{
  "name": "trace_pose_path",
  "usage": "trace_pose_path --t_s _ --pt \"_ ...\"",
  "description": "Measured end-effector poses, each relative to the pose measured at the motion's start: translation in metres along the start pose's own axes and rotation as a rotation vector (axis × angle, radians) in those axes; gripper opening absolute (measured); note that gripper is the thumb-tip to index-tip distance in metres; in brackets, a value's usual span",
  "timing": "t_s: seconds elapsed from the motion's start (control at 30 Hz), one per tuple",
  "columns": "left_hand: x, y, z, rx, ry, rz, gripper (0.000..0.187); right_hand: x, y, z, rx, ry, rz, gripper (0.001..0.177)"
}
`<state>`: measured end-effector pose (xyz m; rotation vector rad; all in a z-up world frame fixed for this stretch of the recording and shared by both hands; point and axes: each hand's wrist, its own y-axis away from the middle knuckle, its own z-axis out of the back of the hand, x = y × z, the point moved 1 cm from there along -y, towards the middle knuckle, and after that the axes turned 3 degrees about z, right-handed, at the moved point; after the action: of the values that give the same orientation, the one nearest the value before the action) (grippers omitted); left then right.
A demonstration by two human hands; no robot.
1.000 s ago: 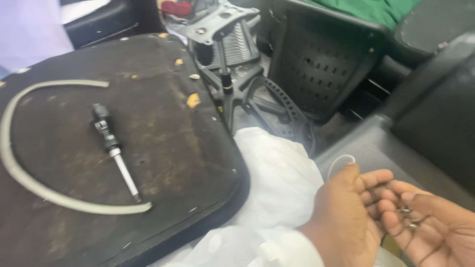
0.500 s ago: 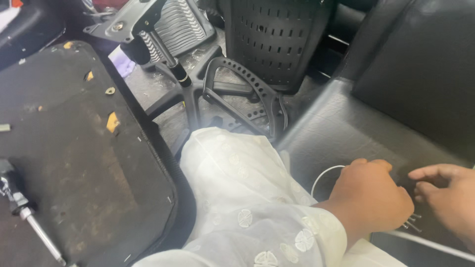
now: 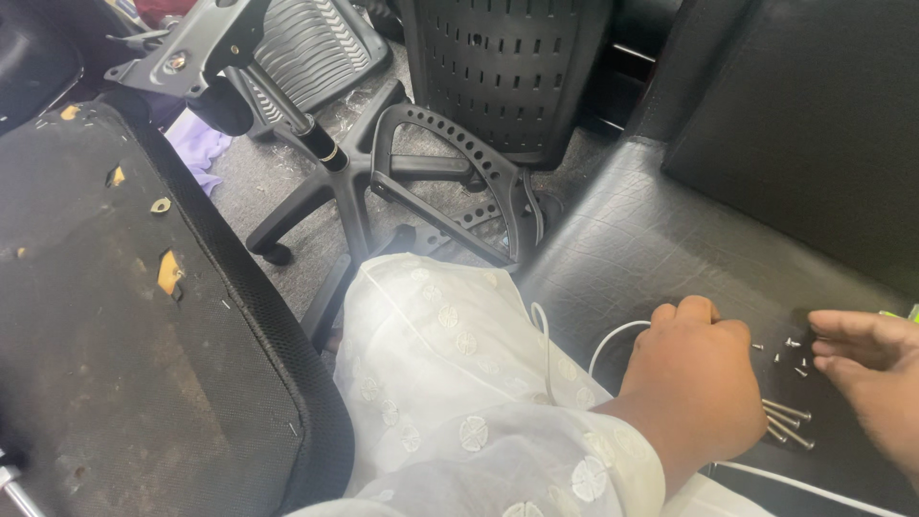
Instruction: The person uses a screwdriver to fasten screws into a black plastic frame attached to a chair seat. They align the frame, insert screws, and tighten them one by one while holding the seat steady.
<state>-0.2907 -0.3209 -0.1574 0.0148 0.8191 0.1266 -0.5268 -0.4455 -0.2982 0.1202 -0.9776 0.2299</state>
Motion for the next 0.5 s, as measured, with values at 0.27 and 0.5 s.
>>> trace_pose_path --t_s 0.27,0.5 --pt "0.002 0.003 0.006 0.15 -0.15 -0.039 0.024 -0.03 -0.003 0.01 0.023 0.108 0.006 0.041" --pt "0.003 0.005 0.019 0.106 -0.119 -0.023 0.033 0.015 0.005 -0.013 0.021 0.303 -0.036 0.075"
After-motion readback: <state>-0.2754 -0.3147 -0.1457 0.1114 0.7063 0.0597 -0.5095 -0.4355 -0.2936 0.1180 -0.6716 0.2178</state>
